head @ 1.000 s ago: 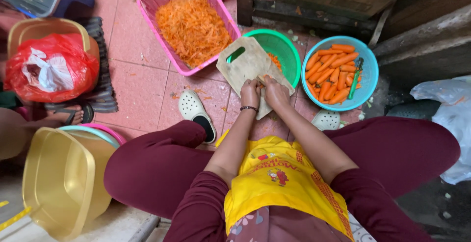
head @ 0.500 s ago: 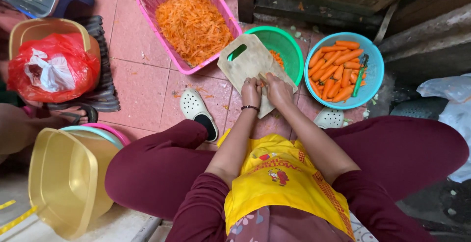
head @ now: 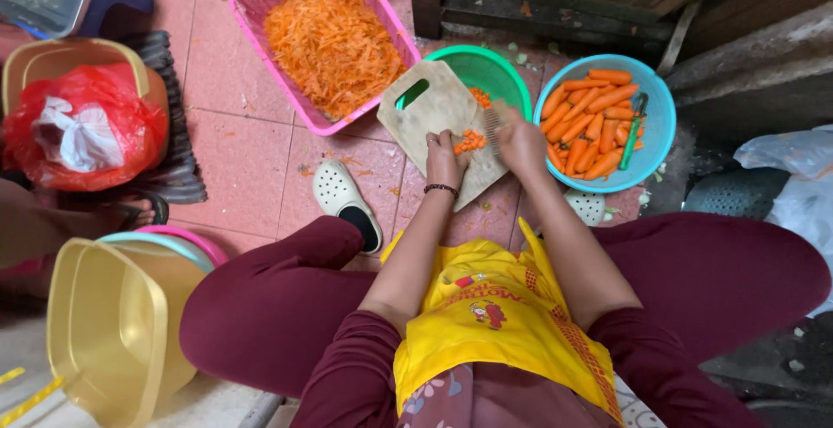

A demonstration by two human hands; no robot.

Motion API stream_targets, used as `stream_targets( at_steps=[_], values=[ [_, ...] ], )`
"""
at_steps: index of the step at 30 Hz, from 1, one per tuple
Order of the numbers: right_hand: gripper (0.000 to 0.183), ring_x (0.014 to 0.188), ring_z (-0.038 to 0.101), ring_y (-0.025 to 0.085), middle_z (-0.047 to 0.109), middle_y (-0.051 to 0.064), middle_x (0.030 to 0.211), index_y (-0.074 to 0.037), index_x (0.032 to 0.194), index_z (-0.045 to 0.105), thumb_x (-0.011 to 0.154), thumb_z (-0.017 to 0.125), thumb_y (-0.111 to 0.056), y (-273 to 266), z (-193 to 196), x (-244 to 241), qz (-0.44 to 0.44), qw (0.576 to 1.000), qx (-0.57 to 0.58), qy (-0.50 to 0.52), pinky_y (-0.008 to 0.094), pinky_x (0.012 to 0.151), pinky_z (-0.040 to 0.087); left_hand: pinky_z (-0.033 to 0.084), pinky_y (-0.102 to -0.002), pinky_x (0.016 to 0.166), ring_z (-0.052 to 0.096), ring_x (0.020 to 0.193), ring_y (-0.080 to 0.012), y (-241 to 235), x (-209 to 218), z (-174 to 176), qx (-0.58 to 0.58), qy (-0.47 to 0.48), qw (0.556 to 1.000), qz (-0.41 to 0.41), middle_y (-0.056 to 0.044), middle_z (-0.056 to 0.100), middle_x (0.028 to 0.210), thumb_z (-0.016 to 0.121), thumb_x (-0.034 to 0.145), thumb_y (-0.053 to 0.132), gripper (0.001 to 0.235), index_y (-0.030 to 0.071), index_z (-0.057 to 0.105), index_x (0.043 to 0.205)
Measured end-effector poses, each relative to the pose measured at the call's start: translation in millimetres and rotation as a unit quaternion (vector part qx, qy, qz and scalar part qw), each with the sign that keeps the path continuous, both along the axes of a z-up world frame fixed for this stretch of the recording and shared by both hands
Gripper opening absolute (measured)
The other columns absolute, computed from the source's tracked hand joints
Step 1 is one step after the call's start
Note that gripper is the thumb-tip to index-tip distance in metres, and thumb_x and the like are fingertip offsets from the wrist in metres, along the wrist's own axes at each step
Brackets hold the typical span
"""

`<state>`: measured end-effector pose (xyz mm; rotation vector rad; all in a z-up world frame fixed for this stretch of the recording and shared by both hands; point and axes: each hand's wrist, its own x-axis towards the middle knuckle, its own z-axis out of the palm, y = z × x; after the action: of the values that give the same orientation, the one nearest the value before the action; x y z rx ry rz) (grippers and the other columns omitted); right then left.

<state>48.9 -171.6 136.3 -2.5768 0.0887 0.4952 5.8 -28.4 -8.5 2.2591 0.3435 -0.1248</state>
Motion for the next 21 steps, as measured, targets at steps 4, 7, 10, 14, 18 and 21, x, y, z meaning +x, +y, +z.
stream_targets(
  at_steps=[4, 7, 10, 14, 18, 21],
  values=[
    [0.035, 0.115, 0.063, 0.053, 0.069, 0.031, 0.112, -0.019, 0.135, 0.052, 0.101, 0.051, -0.028, -44.9, -54.5, 11.0, -0.068, 0.997, -0.030, 0.034, 0.064, 0.098, 0.050, 0.061, -0.053, 0.096, 0.065, 0.107, -0.0502, -10.9, 7.4, 8.1, 0.009, 0.014, 1.000, -0.018, -0.021, 0.044, 0.122, 0.090, 0.068, 0.006, 0.082, 0.000, 0.043, 0.135],
    [0.037, 0.117, 0.063, 0.050, 0.068, 0.029, 0.116, -0.021, 0.135, 0.053, 0.100, 0.054, -0.033, -53.8, -84.1, 8.5, -0.096, 0.992, -0.052, 0.070, 0.061, 0.100, 0.049, 0.061, -0.053, 0.096, 0.065, 0.108, -0.0506, -19.2, 15.2, 12.6, -0.012, 0.011, 1.000, -0.008, -0.020, 0.041, 0.122, 0.090, 0.068, 0.007, 0.083, 0.000, 0.043, 0.135],
    [0.032, 0.111, 0.065, 0.052, 0.070, 0.029, 0.110, -0.020, 0.129, 0.055, 0.098, 0.055, -0.031, -47.3, -79.6, 3.7, -0.083, 0.993, -0.056, 0.056, 0.061, 0.097, 0.051, 0.061, -0.054, 0.096, 0.067, 0.105, -0.0509, -25.7, 26.5, 18.0, -0.006, 0.031, 0.999, -0.010, -0.019, 0.042, 0.123, 0.091, 0.070, 0.011, 0.081, 0.001, 0.043, 0.134],
    [0.030, 0.111, 0.064, 0.054, 0.069, 0.029, 0.112, -0.018, 0.127, 0.054, 0.099, 0.057, -0.028, -44.5, -73.3, 4.2, -0.076, 0.994, -0.049, 0.061, 0.063, 0.097, 0.051, 0.061, -0.055, 0.093, 0.067, 0.103, -0.0526, -29.7, 43.0, 17.0, 0.000, 0.021, 1.000, -0.009, -0.019, 0.041, 0.123, 0.089, 0.075, 0.012, 0.073, 0.002, 0.044, 0.131],
    [0.030, 0.115, 0.063, 0.052, 0.069, 0.028, 0.115, -0.020, 0.128, 0.053, 0.100, 0.055, -0.028, -38.2, -53.9, 4.4, -0.067, 0.994, -0.041, 0.073, 0.062, 0.101, 0.049, 0.061, -0.058, 0.094, 0.066, 0.104, -0.0545, -31.7, 67.3, 17.8, -0.033, -0.003, 0.999, -0.032, -0.018, 0.043, 0.125, 0.085, 0.081, 0.014, 0.065, 0.005, 0.047, 0.133],
    [0.027, 0.112, 0.063, 0.054, 0.069, 0.030, 0.110, -0.019, 0.123, 0.056, 0.098, 0.058, -0.028, -39.2, -41.9, 5.3, -0.082, 0.994, -0.025, 0.071, 0.061, 0.098, 0.051, 0.064, -0.054, 0.084, 0.072, 0.090, -0.0453, -23.1, 85.6, 0.8, -0.094, -0.093, 0.991, -0.014, -0.019, 0.045, 0.115, 0.080, 0.078, -0.004, 0.056, 0.002, 0.055, 0.128]
  ],
)
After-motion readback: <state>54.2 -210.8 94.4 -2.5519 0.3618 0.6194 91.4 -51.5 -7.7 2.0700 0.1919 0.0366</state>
